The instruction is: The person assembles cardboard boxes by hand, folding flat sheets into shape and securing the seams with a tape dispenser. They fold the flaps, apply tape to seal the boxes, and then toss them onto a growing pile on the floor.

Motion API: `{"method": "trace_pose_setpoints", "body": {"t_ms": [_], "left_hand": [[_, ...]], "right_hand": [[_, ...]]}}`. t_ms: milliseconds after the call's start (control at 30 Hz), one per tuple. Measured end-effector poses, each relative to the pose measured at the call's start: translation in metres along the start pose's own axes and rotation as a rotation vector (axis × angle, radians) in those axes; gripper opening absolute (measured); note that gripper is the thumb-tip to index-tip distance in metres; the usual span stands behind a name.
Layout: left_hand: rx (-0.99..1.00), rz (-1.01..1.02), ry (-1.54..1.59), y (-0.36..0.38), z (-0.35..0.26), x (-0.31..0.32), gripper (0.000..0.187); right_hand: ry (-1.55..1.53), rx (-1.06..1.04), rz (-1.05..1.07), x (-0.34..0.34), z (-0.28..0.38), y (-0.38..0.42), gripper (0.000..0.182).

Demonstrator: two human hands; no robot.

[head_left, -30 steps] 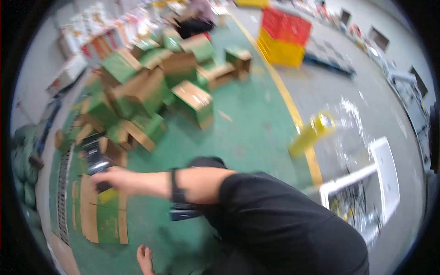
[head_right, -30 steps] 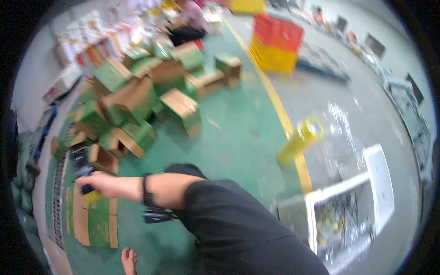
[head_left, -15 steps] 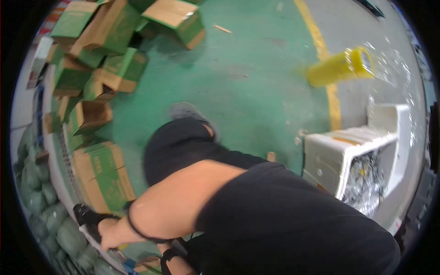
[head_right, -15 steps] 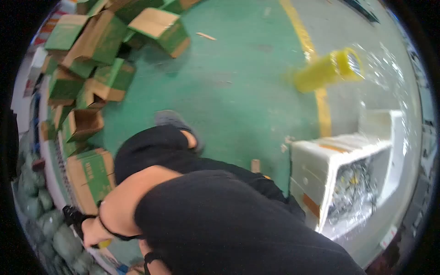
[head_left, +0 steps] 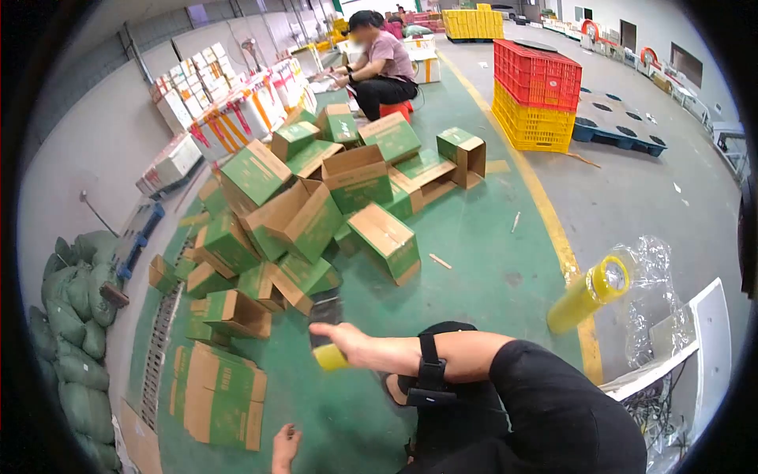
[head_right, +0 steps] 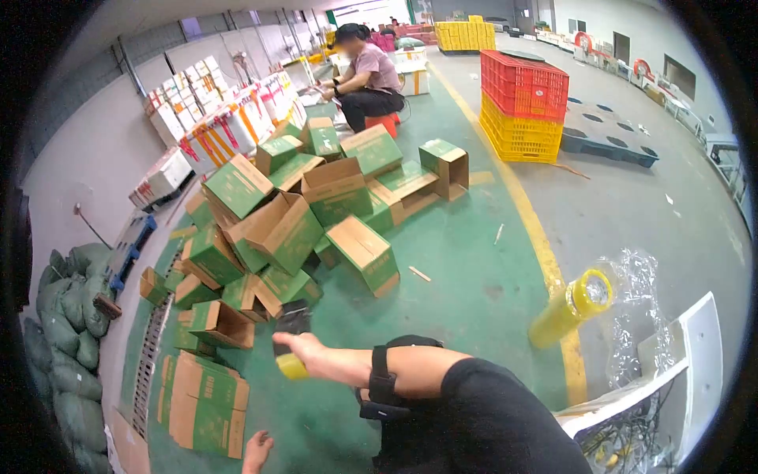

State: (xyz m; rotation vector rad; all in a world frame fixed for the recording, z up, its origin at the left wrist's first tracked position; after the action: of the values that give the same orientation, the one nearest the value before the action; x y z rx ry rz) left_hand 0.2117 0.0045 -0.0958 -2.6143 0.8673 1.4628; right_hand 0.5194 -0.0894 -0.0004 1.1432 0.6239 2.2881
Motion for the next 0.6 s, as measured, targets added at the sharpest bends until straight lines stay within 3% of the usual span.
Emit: {"method": "trace_pose_setpoints", "body": {"t_ms": [67, 200, 367, 467, 500, 533, 600], "left_hand": [[0.107, 0.1, -0.081, 0.001, -0.016, 0.012, 0.041], [0.211, 0.172, -0.118, 0.004, -0.076, 0.019, 0.043], [0.434, 0.084, -0.159, 0.011, -0.109, 0.017, 0.044], [0.421, 0.086, -0.135, 0.016, -0.106, 0.011, 0.043], [0.283, 0.145, -0.092, 0.017, -0.1, 0.01, 0.043], [0.285, 0.134, -0.085, 0.014, -0.092, 0.011, 0.043], [0.457, 0.057, -0.329, 0.009, -0.07, 0.022, 0.051]], "right_hand": [[-0.083, -0.148, -0.138, 0.001, 0.026, 0.007, 0.036], [-0.237, -0.342, 0.057, 0.035, 0.058, 0.018, 0.031], [-0.254, -0.281, 0.057, 0.043, 0.053, 0.008, 0.026], [-0.269, -0.223, 0.02, 0.036, 0.045, -0.006, 0.026], [-0.276, -0.185, 0.029, 0.035, 0.042, -0.005, 0.026], [-0.291, -0.147, 0.038, 0.036, 0.04, -0.005, 0.025], [-0.313, -0.152, 0.028, 0.035, 0.045, -0.005, 0.024]]}}
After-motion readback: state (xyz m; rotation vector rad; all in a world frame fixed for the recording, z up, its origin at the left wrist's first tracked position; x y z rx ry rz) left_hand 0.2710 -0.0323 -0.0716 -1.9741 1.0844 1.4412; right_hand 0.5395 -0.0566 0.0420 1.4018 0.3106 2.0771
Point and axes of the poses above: each hand's wrist, its own y-axis away from the middle knuckle, its own x-axis out of the palm, z = x × y, the point moved 8 cm from there along -y, towards the middle knuckle, and after that the axes turned 6 degrees about -z, right-handed, at the moved point
